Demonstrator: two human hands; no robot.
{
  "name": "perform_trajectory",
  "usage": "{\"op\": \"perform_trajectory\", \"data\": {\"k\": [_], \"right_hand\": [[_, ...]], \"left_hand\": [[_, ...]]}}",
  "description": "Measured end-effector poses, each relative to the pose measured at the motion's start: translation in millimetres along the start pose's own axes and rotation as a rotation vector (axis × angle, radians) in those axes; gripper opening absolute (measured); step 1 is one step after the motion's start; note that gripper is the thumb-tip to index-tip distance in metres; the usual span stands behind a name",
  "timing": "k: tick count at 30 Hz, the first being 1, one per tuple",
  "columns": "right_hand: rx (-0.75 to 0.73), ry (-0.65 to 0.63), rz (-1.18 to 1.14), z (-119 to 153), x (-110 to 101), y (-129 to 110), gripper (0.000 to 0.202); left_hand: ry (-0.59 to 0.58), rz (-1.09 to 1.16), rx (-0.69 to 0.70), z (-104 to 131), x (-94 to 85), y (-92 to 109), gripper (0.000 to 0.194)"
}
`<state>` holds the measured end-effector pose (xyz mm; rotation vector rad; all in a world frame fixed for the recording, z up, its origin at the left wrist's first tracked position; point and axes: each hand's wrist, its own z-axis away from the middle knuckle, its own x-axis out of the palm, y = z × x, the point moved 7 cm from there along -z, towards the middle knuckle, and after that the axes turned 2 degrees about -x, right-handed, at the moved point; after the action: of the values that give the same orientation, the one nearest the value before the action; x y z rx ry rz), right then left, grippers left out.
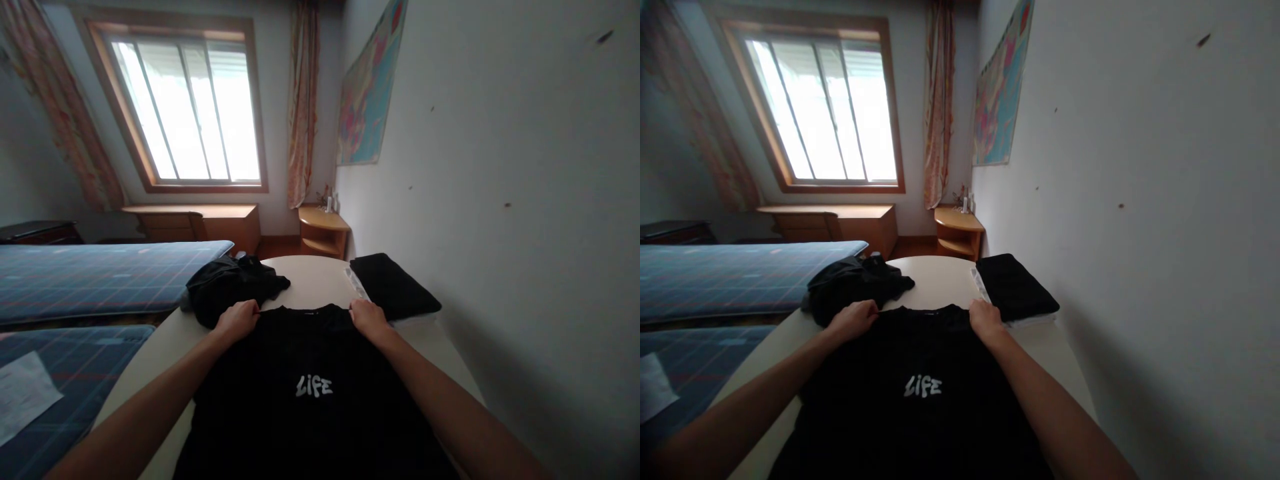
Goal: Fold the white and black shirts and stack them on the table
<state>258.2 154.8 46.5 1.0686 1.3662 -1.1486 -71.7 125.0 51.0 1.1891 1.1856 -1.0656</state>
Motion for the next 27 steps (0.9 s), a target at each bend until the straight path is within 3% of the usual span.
{"op": "perform_trajectory", "data": {"k": [6, 10, 14, 17, 19, 23, 27], "right_hand": [[0.070, 0.121, -0.039, -26.8, -25.5, -7.0, 0.039], [0.080, 0.140, -0.068, -45.1, -25.4, -19.1, 0.039], [0.041, 0.095, -0.091, -46.7, -6.1, -30.5, 0.035], [-0.025, 0.101, -0.106, -35.2, 1.7, -36.6, 0.036], [-0.066, 0.137, -0.110, -23.0, -0.3, -38.8, 0.034], [-0.140, 0.207, -0.124, 10.5, -7.5, -41.3, 0.025], [-0.174, 0.167, -0.123, 45.6, 1.2, -43.4, 0.034]], "left_hand": [[0.124, -0.027, -0.072, -10.9, -38.0, -13.3, 0.021], [0.192, -0.070, -0.077, -6.2, -37.9, 4.1, 0.027], [0.235, -0.068, 0.040, 10.6, -17.2, 49.3, 0.032], [0.200, -0.021, 0.168, 24.7, 7.7, 83.6, 0.034], [0.161, 0.020, 0.214, 30.6, 25.8, 96.3, 0.045], [0.056, 0.060, 0.178, 31.2, 59.1, 94.7, 0.065], [0.031, 0.053, 0.146, 28.9, 70.4, 89.1, 0.070]]}}
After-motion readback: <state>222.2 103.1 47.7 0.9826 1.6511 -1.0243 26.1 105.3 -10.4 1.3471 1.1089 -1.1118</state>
